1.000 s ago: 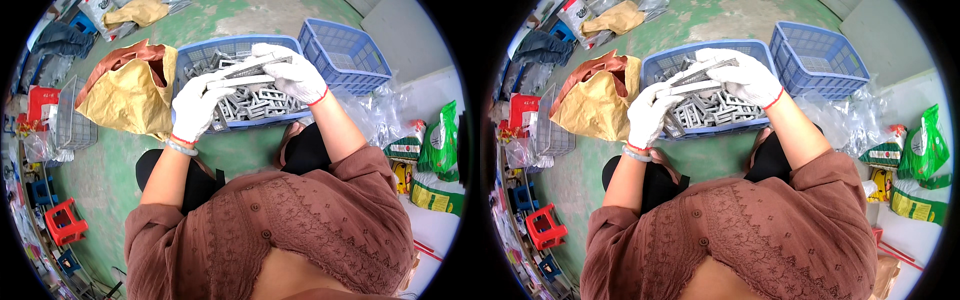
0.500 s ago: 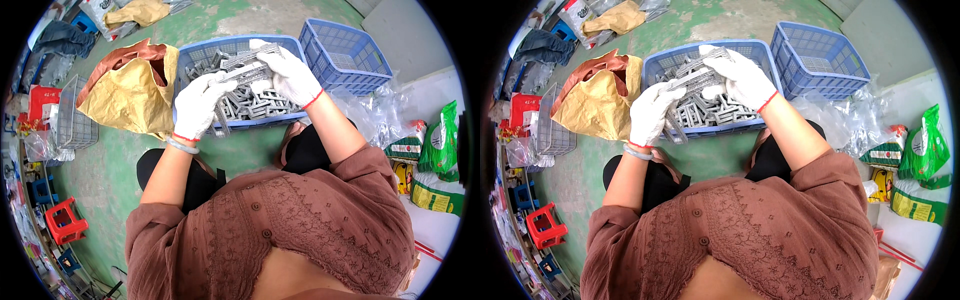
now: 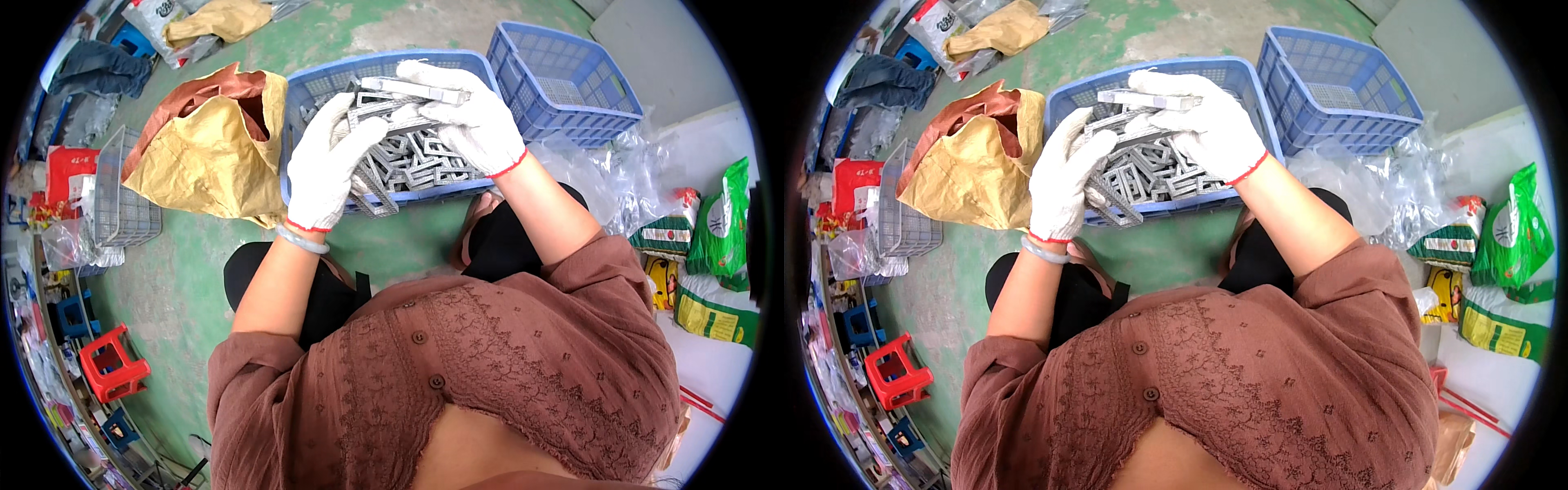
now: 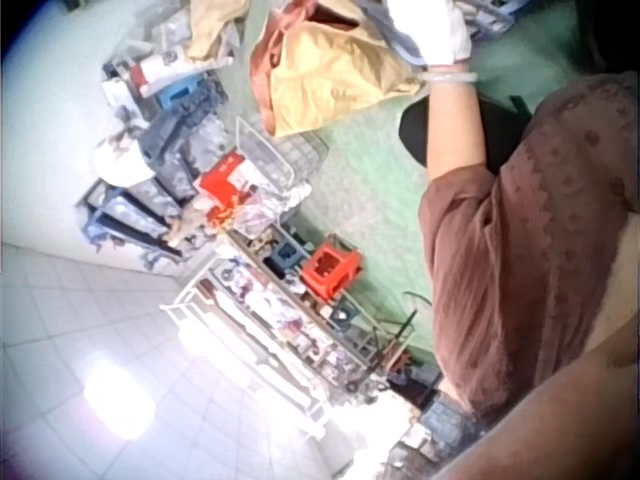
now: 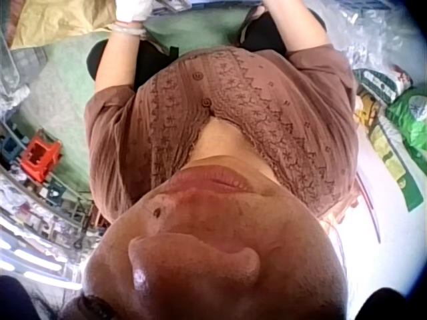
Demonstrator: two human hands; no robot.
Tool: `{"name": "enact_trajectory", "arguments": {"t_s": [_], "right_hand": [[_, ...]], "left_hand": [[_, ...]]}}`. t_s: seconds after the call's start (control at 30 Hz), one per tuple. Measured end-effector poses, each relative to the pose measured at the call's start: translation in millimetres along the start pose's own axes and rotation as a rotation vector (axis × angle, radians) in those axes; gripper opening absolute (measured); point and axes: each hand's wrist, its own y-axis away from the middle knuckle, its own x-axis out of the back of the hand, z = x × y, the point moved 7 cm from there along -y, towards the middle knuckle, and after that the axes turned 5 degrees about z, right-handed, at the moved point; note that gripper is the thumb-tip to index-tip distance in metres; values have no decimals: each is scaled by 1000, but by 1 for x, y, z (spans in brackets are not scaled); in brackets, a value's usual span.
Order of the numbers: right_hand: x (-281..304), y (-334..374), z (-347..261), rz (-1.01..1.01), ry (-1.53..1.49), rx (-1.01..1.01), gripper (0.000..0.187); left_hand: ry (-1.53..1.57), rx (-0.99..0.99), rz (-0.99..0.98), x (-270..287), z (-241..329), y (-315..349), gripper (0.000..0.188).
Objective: The person sits on the floor and repeatedly picks up small rectangular metal parts from a blue basket. They inspect the parts by turning them over in their gloved hands and then place them back into the basket. The person occasionally reaches into a large paper bag beside the basket.
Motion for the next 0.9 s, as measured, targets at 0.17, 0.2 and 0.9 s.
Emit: {"name": "enact_trajectory", "arguments": {"t_s": [0.17,0.2,0.9], "right_hand": [[-9,2,-1,-216,-41,138,40],[-11,3,-1,-255,-49,141,38],[16,-4,14,-157,62,-51,69]], "left_hand": [[315,199,-181,-10,-4,-2,53],[306,217,-233,-7,-11,-4,48],[401,325,-90,1,-31,0,36]]}}
